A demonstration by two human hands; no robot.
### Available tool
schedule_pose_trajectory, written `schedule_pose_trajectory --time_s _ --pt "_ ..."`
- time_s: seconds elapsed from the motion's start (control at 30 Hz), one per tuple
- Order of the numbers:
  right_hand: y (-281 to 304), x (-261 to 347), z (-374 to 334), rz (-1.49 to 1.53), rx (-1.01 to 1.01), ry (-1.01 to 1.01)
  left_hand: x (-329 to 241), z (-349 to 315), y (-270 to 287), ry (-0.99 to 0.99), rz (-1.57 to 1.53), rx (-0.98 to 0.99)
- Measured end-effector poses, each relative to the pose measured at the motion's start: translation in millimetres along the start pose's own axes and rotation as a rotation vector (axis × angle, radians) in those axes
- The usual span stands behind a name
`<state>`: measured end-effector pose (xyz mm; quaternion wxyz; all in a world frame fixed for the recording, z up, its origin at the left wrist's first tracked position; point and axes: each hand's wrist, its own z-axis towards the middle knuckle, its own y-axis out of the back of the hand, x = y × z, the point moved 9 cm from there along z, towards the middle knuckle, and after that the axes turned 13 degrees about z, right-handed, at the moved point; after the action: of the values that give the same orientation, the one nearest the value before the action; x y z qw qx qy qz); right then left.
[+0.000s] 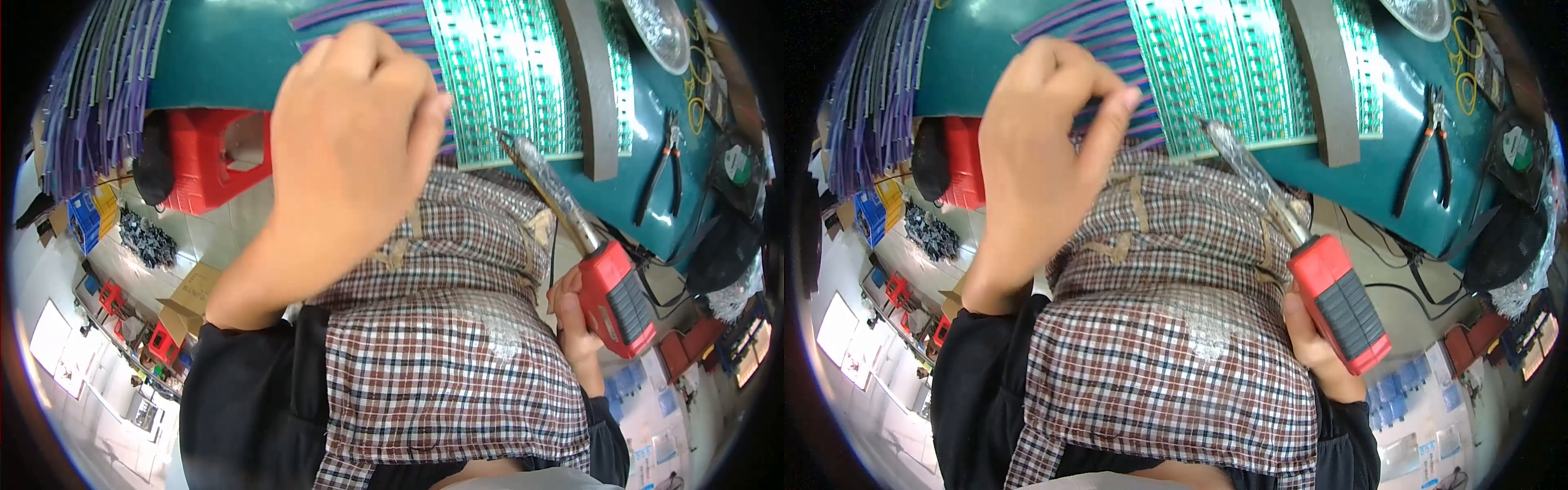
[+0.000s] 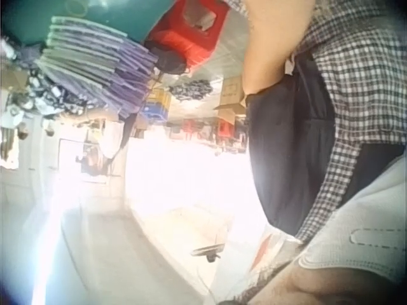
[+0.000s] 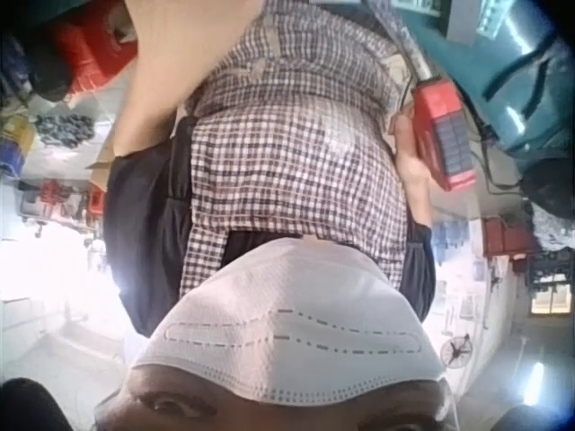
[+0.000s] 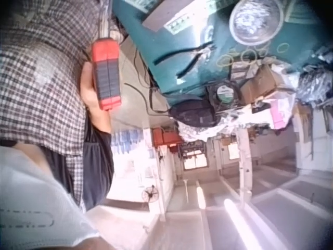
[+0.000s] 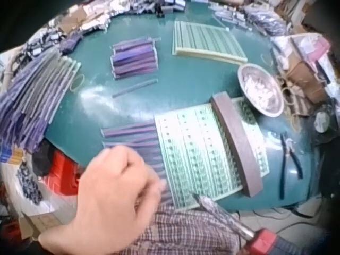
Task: The person positions a circuit board on the workbench and solders wire cables onto it one by one using a soldering gun.
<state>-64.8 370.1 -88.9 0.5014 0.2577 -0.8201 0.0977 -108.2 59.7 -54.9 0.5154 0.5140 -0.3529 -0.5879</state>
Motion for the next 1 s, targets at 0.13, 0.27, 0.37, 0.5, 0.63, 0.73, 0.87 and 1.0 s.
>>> schedule_pose_trajectory --time_s 0.13,0.27,0.37,0.5,0.63,0.73,0.87,1.0 --pt "9.2 -1.3 1.6 -0.182 -0.012 0.062 38.5 58.3 -1.1 0.039 0.183 -0.193" --pt "-0.3 -4.4 -3.8 -0.172 0.094 0.1 64.3 95.7 -2.0 -0.03 0.11 -0.397" --pt "-0.2 -3.8 -3.0 -0.128 0.05 0.103 79.0 107.5 -35.2 0.185 -0.028 0.05" --pt "-1.3 -1.8 -2.5 -0.102 0.035 0.073 80.9 93.6 -31.6 0.055 0.133 -0.144" --pt "-3.0 2.0 2.2 -0.113 0.059 0.085 54.9 92.7 -4.5 0.314 -0.038 0.164" --pt "0.7 1.4 -1.8 -0.079 -0.021 0.0 37.1 46.8 -8.9 0.594 -0.257 0.534" --pt "2.8 3.7 -0.9 -0.067 0.01 0.007 10.0 -9.3 -7.7 0.197 -0.361 0.326" --pt "4.5 4.0 -3.6 -0.198 0.073 0.072 -1.5 -39.0 -21.6 0.242 -0.385 0.379"
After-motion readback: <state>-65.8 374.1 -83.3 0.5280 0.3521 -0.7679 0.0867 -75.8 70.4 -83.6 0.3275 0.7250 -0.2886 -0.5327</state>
